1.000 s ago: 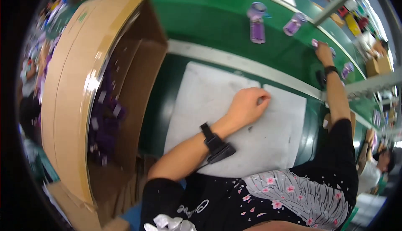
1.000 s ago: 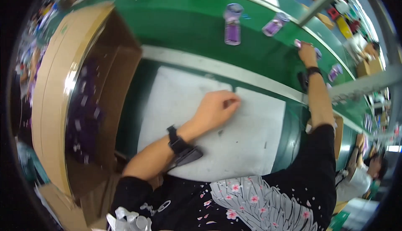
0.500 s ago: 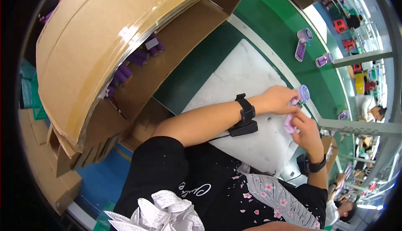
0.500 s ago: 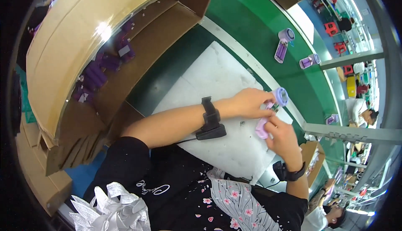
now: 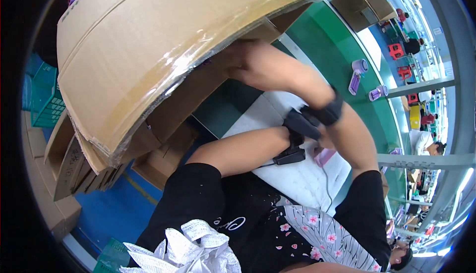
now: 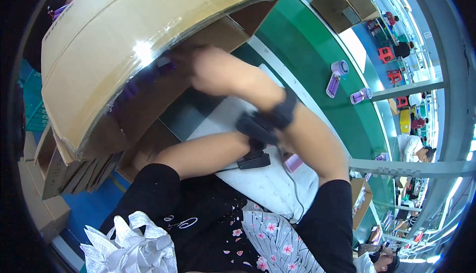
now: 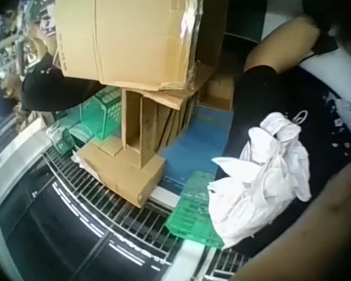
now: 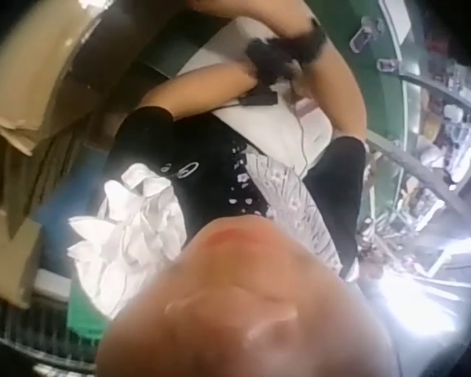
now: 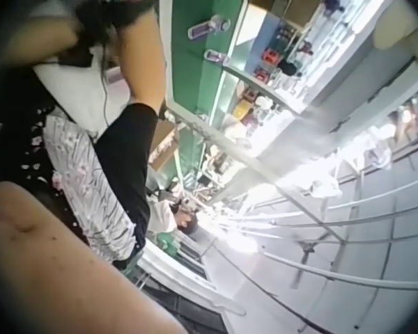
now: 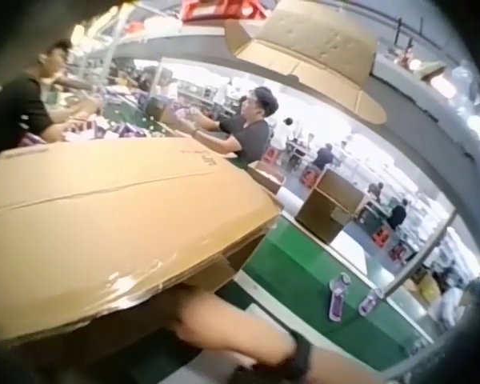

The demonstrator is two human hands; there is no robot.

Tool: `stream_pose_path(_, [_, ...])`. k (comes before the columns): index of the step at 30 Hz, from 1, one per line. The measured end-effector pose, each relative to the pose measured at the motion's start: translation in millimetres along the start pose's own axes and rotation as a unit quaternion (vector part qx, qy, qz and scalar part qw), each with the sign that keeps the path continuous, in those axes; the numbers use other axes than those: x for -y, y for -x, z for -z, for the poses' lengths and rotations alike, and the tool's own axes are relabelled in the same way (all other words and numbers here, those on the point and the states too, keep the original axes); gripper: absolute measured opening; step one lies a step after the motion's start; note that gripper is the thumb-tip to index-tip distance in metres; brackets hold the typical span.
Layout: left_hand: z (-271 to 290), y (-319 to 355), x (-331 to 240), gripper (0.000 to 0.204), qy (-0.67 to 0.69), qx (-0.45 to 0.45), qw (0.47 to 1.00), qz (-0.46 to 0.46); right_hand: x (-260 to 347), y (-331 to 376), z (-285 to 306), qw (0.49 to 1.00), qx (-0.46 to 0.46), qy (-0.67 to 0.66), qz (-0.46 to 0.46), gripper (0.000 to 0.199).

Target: The person assembles a handheld fan by connecting a battery pack to a circuit board and nestling the components into the handle. After setting it aside, they pick up a new battery pack, apply a foam strip, and repeat the assembly process.

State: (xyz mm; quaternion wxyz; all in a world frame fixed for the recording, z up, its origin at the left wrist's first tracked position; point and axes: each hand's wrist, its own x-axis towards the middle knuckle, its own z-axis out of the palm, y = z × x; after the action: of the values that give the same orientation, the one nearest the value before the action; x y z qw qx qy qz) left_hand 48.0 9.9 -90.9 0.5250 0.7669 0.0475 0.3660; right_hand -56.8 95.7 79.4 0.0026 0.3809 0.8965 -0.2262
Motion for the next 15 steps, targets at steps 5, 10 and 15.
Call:
stream_pose_path(5, [-33, 8, 21, 0.035, 0.034, -0.09, 0.995, -0.011, -18, -57, -49, 0.992, -0.035, 0.076, 0.093, 0.041])
stream_pose_path(10, [-26, 13, 26, 0.039, 0.159, -0.027, 0.986, 0.034, -19, -70, -81, 0.993, -0.027, 0.096, 0.055, 0.038])
stream_pose_path(15, [-21, 6, 28, 0.044, 0.286, 0.071, 0.951, 0.098, -15, -68, -97, 0.988, -0.122, 0.059, 0.069, 0.036])
